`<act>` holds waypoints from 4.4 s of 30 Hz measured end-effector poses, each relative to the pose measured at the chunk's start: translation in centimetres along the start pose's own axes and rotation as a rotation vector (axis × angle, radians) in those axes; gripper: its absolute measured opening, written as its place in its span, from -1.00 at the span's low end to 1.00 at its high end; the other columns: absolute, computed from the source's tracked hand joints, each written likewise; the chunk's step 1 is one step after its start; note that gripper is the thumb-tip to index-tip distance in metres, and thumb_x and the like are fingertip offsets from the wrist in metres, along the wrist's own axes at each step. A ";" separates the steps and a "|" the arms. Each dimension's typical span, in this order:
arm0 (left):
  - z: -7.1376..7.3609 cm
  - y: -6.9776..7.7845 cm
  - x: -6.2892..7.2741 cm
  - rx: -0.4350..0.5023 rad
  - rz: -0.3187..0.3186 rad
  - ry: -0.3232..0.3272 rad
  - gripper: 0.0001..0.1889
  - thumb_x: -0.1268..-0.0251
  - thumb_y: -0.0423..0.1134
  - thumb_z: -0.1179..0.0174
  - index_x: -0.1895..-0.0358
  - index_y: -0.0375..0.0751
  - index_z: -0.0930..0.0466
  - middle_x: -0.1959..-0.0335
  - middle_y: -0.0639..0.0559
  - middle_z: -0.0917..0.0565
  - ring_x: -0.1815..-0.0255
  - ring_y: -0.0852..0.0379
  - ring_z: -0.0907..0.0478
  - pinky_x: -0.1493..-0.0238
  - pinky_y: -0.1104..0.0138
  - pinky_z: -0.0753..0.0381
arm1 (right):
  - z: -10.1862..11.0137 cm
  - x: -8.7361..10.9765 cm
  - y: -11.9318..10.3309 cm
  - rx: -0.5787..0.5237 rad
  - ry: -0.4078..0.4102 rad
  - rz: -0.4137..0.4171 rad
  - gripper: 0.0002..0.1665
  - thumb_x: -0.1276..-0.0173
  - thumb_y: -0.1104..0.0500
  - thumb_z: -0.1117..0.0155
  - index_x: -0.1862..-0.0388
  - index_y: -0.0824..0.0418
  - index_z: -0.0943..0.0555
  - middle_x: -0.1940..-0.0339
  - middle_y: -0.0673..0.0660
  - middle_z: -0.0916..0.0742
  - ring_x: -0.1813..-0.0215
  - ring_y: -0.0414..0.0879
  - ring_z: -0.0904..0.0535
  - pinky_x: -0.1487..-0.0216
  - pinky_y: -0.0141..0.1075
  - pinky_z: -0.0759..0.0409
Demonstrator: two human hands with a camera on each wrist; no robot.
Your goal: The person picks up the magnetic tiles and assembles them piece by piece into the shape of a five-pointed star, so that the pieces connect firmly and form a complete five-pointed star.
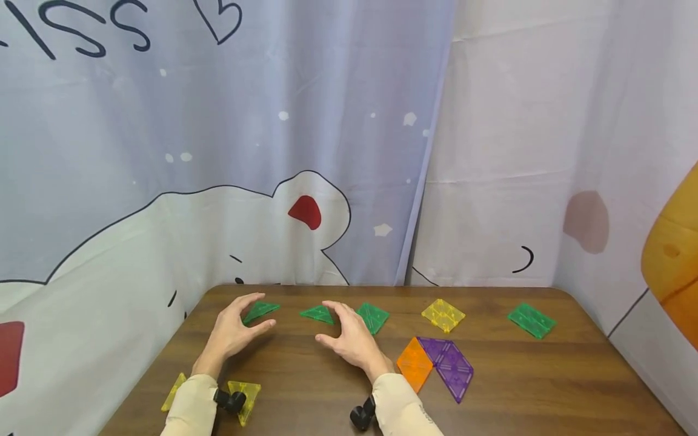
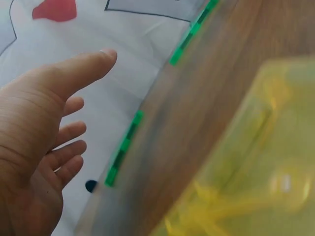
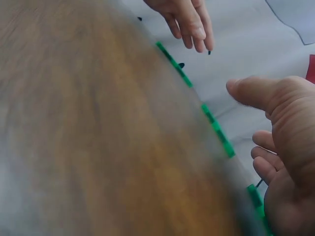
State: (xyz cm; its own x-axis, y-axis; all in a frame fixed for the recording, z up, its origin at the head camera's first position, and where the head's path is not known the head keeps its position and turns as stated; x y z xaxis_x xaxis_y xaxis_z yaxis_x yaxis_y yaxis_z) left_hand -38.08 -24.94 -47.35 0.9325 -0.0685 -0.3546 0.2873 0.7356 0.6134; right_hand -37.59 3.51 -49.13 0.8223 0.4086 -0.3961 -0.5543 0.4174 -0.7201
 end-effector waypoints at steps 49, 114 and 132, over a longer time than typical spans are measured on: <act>-1.9 0.2 0.6 -0.066 0.076 -0.114 -0.52 -0.15 -0.20 -0.76 -0.14 -0.13 -0.86 -0.22 -0.15 -0.77 -0.16 -0.19 -0.76 -0.24 -0.05 -0.76 | -1.2 0.5 0.7 0.095 -0.043 -0.015 -0.44 -0.44 0.12 -0.66 -0.34 0.27 -0.71 -0.24 0.22 -0.66 0.13 -0.13 -0.62 0.12 -0.34 -0.70; -4.2 5.4 0.9 -0.016 0.045 -0.136 0.11 -0.22 0.28 -0.63 -0.62 -0.40 -0.39 -0.41 -0.32 -0.59 -0.36 -0.29 -0.57 -0.36 -0.21 -0.63 | -0.5 1.2 -0.2 -0.076 0.091 -0.033 -0.03 -0.43 -0.07 -0.67 -0.71 0.02 -0.42 -0.57 0.22 -0.59 -0.49 0.20 -0.56 -0.45 0.24 -0.57; 3.6 4.3 7.5 -0.093 0.049 -0.018 -0.05 -0.34 0.23 -0.56 -0.59 -0.34 -0.47 -0.45 -0.32 -0.60 -0.41 -0.34 -0.58 -0.34 -0.34 -0.59 | -2.1 4.0 -3.6 -0.184 -0.005 0.060 -0.10 -0.48 -0.11 -0.62 -0.68 0.03 -0.46 -0.58 0.11 -0.65 -0.50 0.09 -0.60 -0.44 -0.04 -0.61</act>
State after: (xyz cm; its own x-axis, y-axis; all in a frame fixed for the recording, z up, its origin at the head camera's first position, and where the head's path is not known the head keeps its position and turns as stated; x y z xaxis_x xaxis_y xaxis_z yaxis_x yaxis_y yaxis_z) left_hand -29.10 -24.65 -44.82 0.9491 -0.0423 -0.3123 0.2204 0.7975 0.5617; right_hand -32.00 1.92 -49.33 0.7873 0.4327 -0.4392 -0.5694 0.2370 -0.7872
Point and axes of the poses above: each hand's wrist, its own x-axis away from the middle knuckle, its own z-axis out of the back of the hand, y = z × x, the point moved 8 cm from there along -x, towards the middle knuckle
